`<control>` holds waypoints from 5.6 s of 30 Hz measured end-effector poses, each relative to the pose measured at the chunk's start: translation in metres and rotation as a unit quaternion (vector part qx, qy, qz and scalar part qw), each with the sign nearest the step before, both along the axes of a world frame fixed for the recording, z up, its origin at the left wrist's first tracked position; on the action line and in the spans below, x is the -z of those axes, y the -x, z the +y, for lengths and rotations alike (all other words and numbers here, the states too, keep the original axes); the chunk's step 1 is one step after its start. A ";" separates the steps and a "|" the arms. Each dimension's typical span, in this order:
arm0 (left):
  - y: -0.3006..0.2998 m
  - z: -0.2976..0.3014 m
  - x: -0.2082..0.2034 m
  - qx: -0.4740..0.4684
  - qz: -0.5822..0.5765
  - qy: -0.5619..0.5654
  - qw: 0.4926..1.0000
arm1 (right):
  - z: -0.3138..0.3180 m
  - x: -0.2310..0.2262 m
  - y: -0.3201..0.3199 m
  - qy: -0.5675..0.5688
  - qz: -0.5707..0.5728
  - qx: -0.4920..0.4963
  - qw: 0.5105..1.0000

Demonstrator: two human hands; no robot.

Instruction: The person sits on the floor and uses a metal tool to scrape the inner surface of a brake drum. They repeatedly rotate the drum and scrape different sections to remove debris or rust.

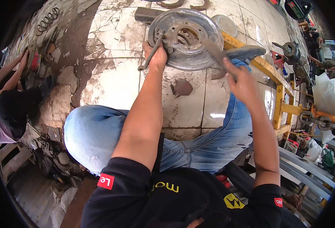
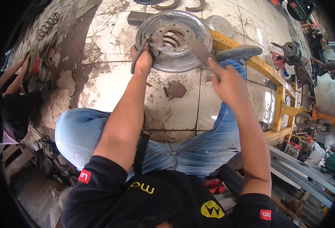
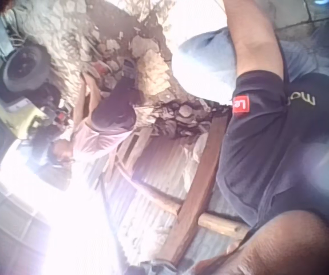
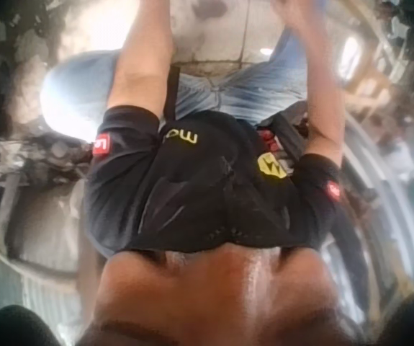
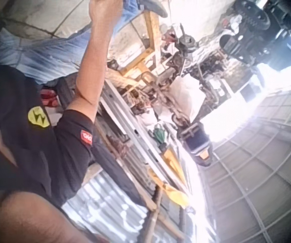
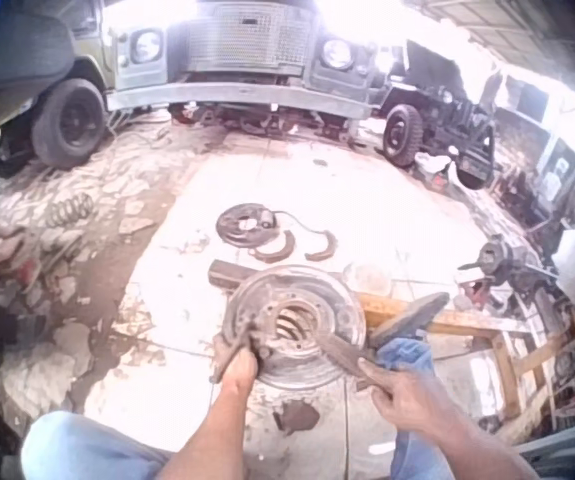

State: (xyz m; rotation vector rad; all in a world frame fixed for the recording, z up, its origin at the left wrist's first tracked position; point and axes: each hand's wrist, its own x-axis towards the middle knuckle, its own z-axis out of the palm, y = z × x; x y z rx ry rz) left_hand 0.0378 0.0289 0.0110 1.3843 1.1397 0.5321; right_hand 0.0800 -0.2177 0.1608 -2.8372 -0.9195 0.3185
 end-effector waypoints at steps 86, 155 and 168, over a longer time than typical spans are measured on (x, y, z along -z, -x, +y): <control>-0.014 -0.001 0.027 -0.012 -0.100 0.049 0.994 | 0.002 0.353 0.016 -0.259 0.346 0.457 0.777; -0.008 -0.017 -0.008 -0.080 -0.032 0.072 0.994 | 0.072 0.082 0.013 0.077 -0.145 -0.188 0.968; -0.007 -0.012 0.003 -0.082 -0.048 0.086 0.992 | 0.062 0.073 0.018 0.058 -0.074 -0.209 0.973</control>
